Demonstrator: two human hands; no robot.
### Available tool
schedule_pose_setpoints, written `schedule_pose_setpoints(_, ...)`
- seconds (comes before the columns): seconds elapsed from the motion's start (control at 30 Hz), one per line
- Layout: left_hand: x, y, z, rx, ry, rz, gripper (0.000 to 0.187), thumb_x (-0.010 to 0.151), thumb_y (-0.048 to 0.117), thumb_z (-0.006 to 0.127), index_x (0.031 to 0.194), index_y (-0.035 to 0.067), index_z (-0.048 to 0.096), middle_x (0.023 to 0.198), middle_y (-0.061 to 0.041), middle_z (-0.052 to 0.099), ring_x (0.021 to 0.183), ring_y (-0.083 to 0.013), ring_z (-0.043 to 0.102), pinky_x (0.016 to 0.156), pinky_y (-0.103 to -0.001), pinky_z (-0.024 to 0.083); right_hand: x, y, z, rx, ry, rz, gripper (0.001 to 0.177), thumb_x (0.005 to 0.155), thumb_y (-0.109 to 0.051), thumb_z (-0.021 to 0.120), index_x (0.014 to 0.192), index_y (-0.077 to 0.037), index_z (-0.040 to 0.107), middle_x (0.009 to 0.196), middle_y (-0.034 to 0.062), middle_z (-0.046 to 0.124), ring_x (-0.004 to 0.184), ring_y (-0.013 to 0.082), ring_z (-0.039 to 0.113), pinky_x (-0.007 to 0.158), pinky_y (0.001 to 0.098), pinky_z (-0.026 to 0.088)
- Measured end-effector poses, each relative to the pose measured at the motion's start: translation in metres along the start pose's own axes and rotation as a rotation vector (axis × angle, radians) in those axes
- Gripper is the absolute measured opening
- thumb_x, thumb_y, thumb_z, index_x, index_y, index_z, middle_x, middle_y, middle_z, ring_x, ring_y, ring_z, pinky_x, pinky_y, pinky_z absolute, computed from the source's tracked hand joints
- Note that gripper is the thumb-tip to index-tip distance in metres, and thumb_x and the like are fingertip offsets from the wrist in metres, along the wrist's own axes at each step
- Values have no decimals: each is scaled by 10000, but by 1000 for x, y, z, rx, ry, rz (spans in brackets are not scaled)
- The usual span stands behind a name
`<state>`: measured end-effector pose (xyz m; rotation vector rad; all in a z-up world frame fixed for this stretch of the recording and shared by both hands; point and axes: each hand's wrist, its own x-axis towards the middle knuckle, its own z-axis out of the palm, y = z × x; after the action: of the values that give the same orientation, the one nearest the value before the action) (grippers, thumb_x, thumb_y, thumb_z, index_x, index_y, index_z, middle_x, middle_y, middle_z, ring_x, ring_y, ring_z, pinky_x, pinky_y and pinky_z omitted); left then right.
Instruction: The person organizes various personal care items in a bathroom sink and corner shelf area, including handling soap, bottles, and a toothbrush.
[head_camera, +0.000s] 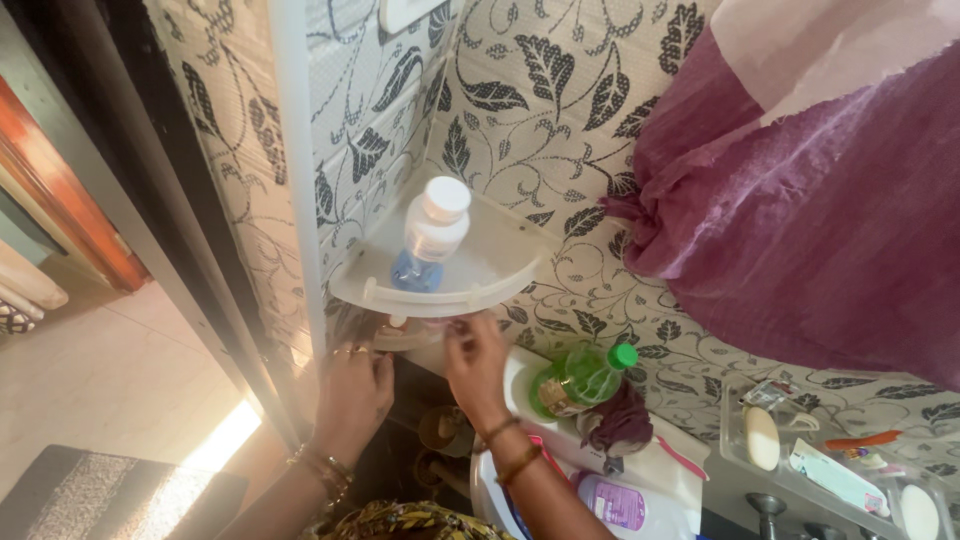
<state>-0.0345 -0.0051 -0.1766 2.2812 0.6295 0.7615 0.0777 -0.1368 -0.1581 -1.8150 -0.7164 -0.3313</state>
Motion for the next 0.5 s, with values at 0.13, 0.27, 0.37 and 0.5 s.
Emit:
schedule_pose_setpoints(0.13, 12, -13, 26, 61, -129, -98, 285, 951, 239, 604, 1020, -27, 679, 965, -292, 656, 877, -457, 667, 791, -529, 560, 35, 36, 33, -161, -438, 199, 146, 965, -168, 666, 1068, -86, 728, 984, 119, 762, 829, 223, 700, 726, 341, 558)
schedule_pose_setpoints(0.27, 23, -18, 44, 158, -301, -157, 309, 1027, 296, 548, 1067, 16, 672, 960, -259, 695, 904, -443, 684, 850, -525, 553, 73, 89, 70, -319, -725, -176, 225, 956, -241, 670, 1079, -58, 714, 1045, 155, 743, 923, 320, 674, 856, 414, 535)
schedule_pose_setpoints(0.37, 30, -26, 58, 63, -59, 7, 355, 896, 146, 566, 1185, -53, 614, 1014, -287, 653, 865, -456, 663, 727, -533, 556, 79, 113, 81, -402, -875, -38, 260, 933, -283, 643, 1070, -71, 705, 992, 139, 753, 895, 302, 689, 864, 401, 541)
schedule_pose_setpoints(0.5, 33, -34, 66, 66, 19, 166, 329, 858, 36, 514, 1165, 9, 629, 1066, -253, 659, 911, -425, 676, 759, -511, 565, 74, 141, 93, -510, -750, -188, 239, 927, -254, 643, 1069, -77, 720, 1047, 162, 741, 960, 331, 680, 857, 425, 525)
